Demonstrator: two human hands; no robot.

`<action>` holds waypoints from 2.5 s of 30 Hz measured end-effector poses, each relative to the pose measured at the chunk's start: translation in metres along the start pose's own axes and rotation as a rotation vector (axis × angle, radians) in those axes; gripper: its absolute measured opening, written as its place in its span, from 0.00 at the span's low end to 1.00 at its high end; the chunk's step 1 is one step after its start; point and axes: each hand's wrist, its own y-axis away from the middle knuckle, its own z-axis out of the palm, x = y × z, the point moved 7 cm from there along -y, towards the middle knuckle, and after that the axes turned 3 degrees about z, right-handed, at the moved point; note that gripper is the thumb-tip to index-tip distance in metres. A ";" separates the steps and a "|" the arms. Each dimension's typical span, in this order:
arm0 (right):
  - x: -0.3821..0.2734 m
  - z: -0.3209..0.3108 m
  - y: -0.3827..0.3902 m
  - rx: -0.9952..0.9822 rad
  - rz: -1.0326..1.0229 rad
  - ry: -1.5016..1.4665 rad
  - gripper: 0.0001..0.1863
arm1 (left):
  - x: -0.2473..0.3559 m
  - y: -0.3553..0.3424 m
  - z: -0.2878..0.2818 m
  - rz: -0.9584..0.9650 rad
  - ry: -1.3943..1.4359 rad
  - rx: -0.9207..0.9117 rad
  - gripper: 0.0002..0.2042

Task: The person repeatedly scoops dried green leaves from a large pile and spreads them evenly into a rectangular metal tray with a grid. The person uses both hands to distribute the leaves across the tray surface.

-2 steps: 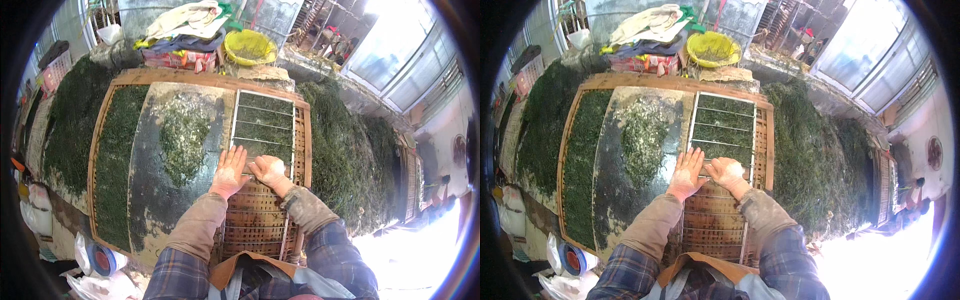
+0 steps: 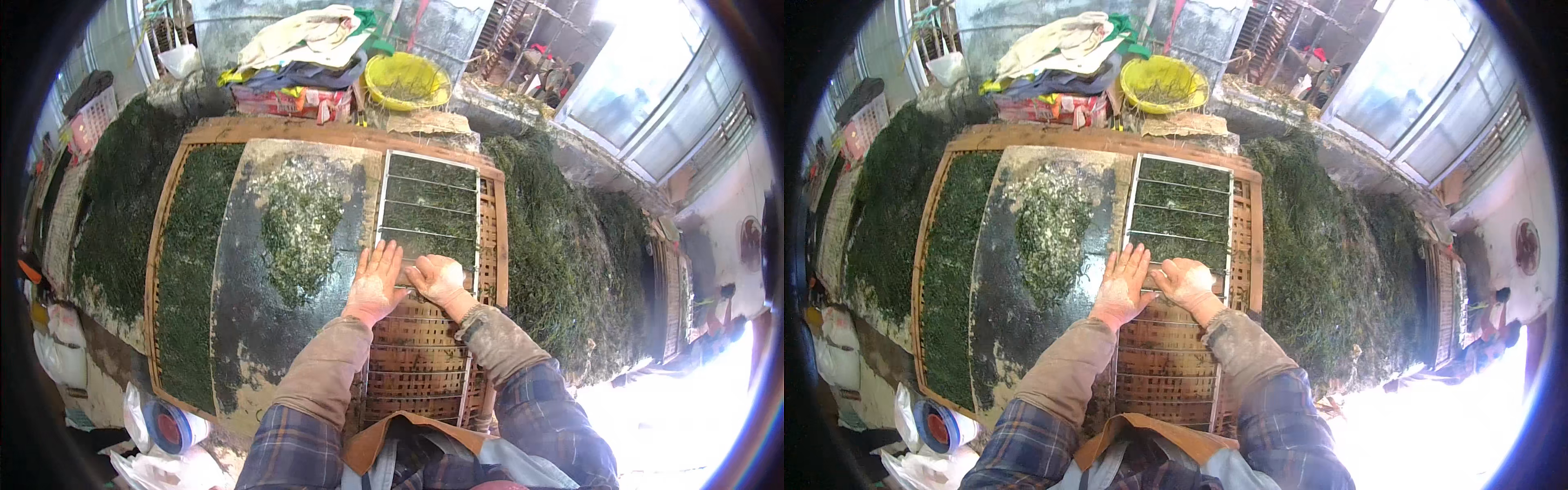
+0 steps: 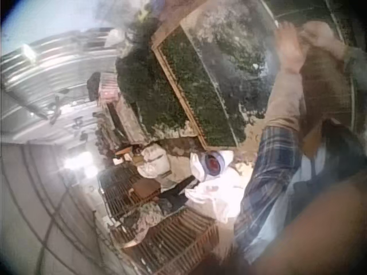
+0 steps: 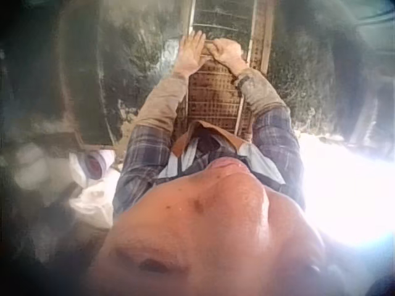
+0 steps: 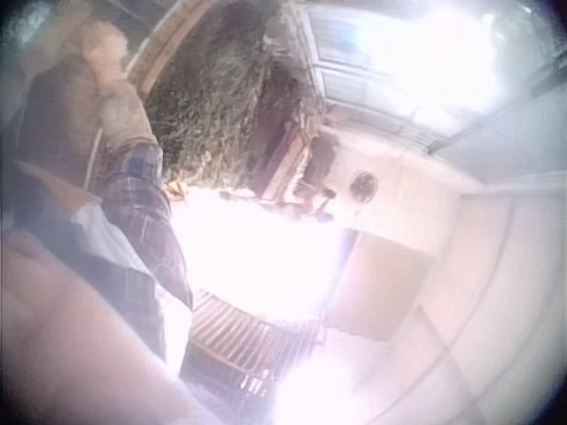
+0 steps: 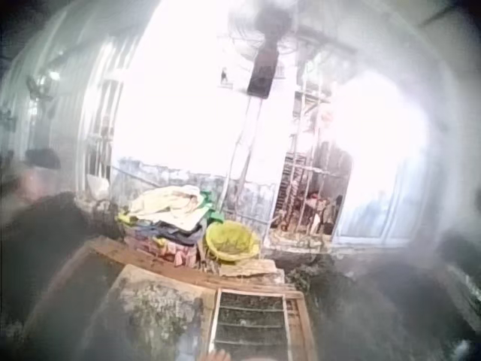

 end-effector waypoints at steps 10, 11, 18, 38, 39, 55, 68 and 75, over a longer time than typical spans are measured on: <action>-0.054 -0.054 0.035 0.096 0.103 0.022 0.12 | 0.010 0.003 -0.003 0.039 -0.245 -0.048 0.49; -0.063 -0.066 0.054 0.129 0.106 -0.007 0.12 | 0.009 0.002 -0.002 0.042 -0.225 -0.039 0.48; -0.019 -0.150 0.246 -0.063 0.284 -0.052 0.15 | -0.002 -0.003 0.016 0.026 -0.283 -0.017 0.44; 0.272 -0.213 0.560 -0.009 1.077 0.302 0.38 | 0.414 -0.160 0.207 0.338 -0.187 -0.487 0.33; 0.273 -0.213 0.561 -0.036 1.108 0.276 0.38 | 0.408 -0.166 0.211 0.271 -0.128 -0.597 0.30; 0.273 -0.218 0.552 -0.013 1.052 0.282 0.37 | 0.496 -0.198 0.161 0.304 -0.333 -0.422 0.45; 0.273 -0.218 0.555 0.015 1.046 0.276 0.36 | 0.481 -0.232 0.114 0.318 0.179 -0.074 0.28; 0.272 -0.213 0.556 0.011 1.045 0.298 0.37 | 0.461 -0.274 -0.068 0.283 0.383 0.187 0.32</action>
